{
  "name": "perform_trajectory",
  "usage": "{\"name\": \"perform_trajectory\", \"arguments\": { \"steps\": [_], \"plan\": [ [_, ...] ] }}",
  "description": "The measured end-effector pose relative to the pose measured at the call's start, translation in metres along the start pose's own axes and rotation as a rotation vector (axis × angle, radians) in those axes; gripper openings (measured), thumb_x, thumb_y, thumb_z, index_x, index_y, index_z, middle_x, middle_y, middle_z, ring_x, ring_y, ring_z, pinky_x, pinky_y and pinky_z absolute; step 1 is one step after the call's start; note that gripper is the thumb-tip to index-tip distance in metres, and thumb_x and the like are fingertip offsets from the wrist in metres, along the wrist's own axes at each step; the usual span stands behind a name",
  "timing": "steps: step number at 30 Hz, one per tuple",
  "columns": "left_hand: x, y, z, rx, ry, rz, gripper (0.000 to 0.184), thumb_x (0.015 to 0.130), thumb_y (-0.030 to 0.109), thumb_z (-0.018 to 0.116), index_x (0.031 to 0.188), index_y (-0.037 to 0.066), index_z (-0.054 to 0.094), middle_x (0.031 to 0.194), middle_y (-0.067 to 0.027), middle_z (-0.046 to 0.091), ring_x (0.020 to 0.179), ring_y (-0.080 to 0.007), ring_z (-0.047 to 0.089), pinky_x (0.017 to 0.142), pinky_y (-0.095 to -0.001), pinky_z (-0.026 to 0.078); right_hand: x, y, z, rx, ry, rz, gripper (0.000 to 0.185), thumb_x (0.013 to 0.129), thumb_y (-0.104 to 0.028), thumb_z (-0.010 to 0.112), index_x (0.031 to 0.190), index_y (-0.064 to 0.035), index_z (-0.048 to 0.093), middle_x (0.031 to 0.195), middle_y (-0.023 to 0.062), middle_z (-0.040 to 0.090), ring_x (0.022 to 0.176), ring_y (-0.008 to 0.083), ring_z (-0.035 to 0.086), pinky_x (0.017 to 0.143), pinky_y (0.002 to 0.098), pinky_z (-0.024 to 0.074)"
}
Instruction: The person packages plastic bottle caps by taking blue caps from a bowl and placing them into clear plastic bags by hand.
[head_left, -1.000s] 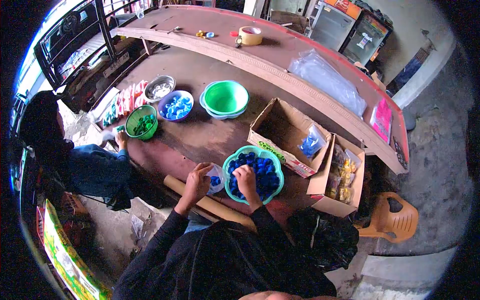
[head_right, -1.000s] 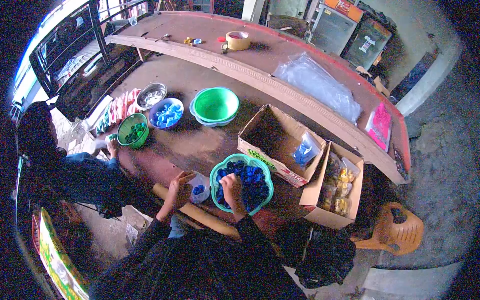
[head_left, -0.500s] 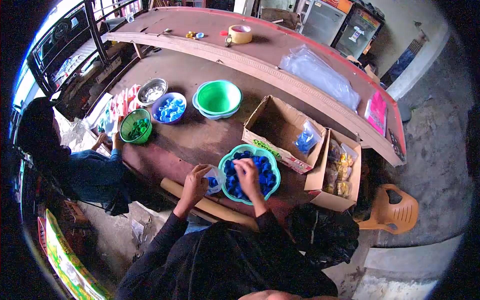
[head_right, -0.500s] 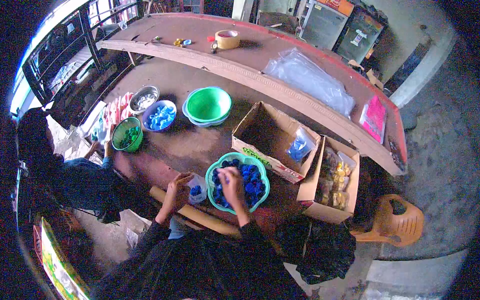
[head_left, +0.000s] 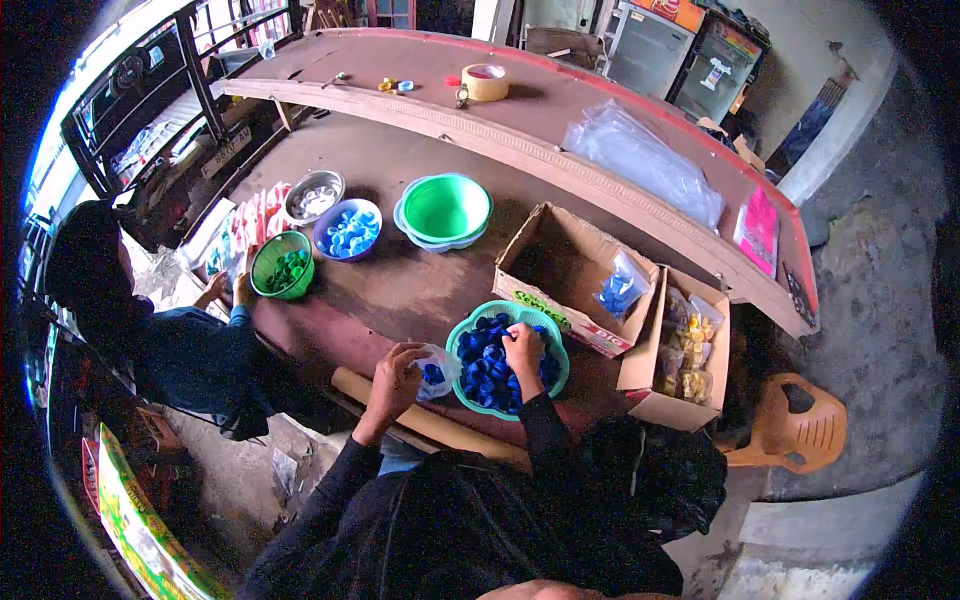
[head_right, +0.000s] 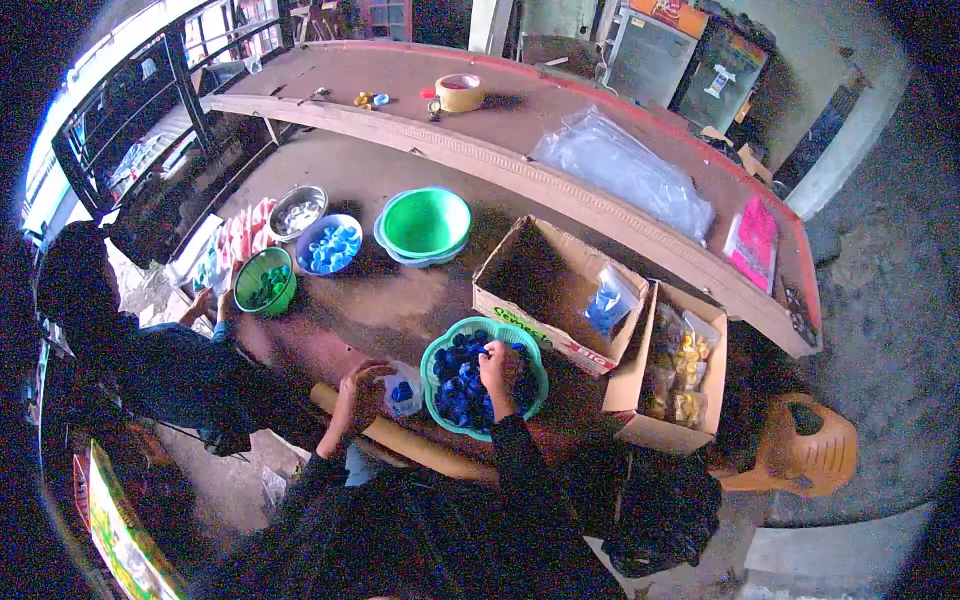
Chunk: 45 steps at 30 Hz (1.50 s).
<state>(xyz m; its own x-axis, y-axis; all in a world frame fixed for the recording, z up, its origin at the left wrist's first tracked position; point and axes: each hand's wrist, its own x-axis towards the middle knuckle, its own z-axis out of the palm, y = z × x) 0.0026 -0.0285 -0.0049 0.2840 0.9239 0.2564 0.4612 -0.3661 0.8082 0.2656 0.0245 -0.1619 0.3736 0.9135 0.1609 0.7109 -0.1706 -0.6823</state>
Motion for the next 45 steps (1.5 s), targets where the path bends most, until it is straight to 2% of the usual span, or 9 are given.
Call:
{"name": "perform_trajectory", "arguments": {
  "steps": [8,16,20,24,26,29,31,36,45],
  "plan": [
    [-0.005,-0.008,0.004,-0.089,0.067,-0.154,0.029,0.071,-0.007,0.051,0.098,0.001,0.047,0.085,-0.0208,0.057,0.082,-0.0380,0.059,0.068,-0.0377,0.047,-0.059,-0.106,-0.082,0.488,0.131,-0.268,0.023,0.073,-0.003,0.068,0.092,-0.0039,0.056,0.089,0.0101,0.055,0.083,0.0224,0.055,0.072,0.0313,0.0451],
    [-0.003,-0.001,-0.001,-0.176,0.109,0.066,0.032,0.070,-0.006,0.053,0.099,0.001,0.044,0.083,-0.0194,0.059,0.077,-0.0369,0.061,0.066,-0.0373,0.048,-0.090,-0.165,-0.090,0.325,-0.156,-0.665,0.038,0.070,-0.009,0.069,0.106,-0.0054,0.057,0.103,0.0132,0.054,0.103,0.0294,0.049,0.091,0.0416,0.0360],
    [-0.005,0.004,-0.009,-0.249,0.091,0.182,0.034,0.070,-0.005,0.055,0.102,0.002,0.045,0.087,-0.0166,0.060,0.076,-0.0267,0.062,0.064,-0.0339,0.048,-0.100,-0.153,-0.079,0.127,-0.166,-0.795,0.044,0.063,-0.006,0.070,0.105,-0.0025,0.056,0.109,0.0163,0.051,0.109,0.0323,0.049,0.090,0.0415,0.0393],
    [-0.008,0.011,-0.014,-0.410,0.028,0.093,0.038,0.080,0.007,0.061,0.113,0.003,0.042,0.100,-0.0107,0.058,0.082,-0.0179,0.060,0.067,-0.0283,0.047,-0.109,-0.163,-0.083,0.254,-0.281,-0.680,0.032,0.065,0.004,0.064,0.096,-0.0003,0.059,0.098,0.0144,0.053,0.090,0.0294,0.057,0.076,0.0361,0.0467],
    [-0.011,0.016,-0.027,-0.536,-0.099,-0.015,0.056,0.081,0.018,0.066,0.126,0.004,0.035,0.117,-0.0095,0.050,0.102,-0.0190,0.053,0.083,-0.0309,0.044,-0.111,-0.176,-0.091,0.395,-0.279,-0.538,0.019,0.068,0.004,0.064,0.087,0.0014,0.060,0.090,0.0119,0.052,0.083,0.0277,0.056,0.072,0.0357,0.0463],
    [-0.024,-0.019,0.002,-0.925,-0.354,0.221,0.096,0.066,0.021,0.080,0.139,0.007,0.019,0.134,-0.0081,0.032,0.124,-0.0182,0.030,0.105,-0.0364,0.025,-0.116,-0.194,-0.110,0.451,-0.157,-0.570,0.012,0.072,-0.003,0.068,0.082,0.0008,0.061,0.082,0.0108,0.050,0.074,0.0257,0.054,0.066,0.0335,0.0445],
    [-0.030,-0.084,0.057,-1.029,-0.620,0.240,0.100,0.062,0.016,0.083,0.138,0.007,0.020,0.135,-0.0072,0.033,0.123,-0.0185,0.032,0.104,-0.0367,0.027,-0.123,-0.208,-0.124,0.484,-0.083,-0.552,0.014,0.073,-0.007,0.070,0.081,0.0009,0.061,0.076,0.0102,0.049,0.071,0.0252,0.052,0.064,0.0327,0.0429],
    [-0.067,-0.021,0.041,-0.883,-0.766,-0.190,0.077,0.066,0.009,0.079,0.130,0.004,0.038,0.122,-0.0044,0.048,0.114,-0.0161,0.042,0.098,-0.0331,0.034,-0.128,-0.198,-0.134,0.434,-0.015,-0.588,0.017,0.071,-0.008,0.072,0.078,0.0011,0.060,0.077,0.0108,0.051,0.070,0.0246,0.052,0.062,0.0325,0.0427],
    [-0.070,-0.046,0.061,-0.712,-0.746,-0.089,0.058,0.070,0.015,0.076,0.119,-0.001,0.049,0.108,-0.0054,0.057,0.102,-0.0165,0.051,0.090,-0.0340,0.041,-0.113,-0.128,-0.165,0.332,0.285,-0.300,0.019,0.070,-0.008,0.074,0.072,0.0004,0.057,0.067,0.0072,0.049,0.061,0.0177,0.049,0.056,0.0305,0.0393]
  ]
}}
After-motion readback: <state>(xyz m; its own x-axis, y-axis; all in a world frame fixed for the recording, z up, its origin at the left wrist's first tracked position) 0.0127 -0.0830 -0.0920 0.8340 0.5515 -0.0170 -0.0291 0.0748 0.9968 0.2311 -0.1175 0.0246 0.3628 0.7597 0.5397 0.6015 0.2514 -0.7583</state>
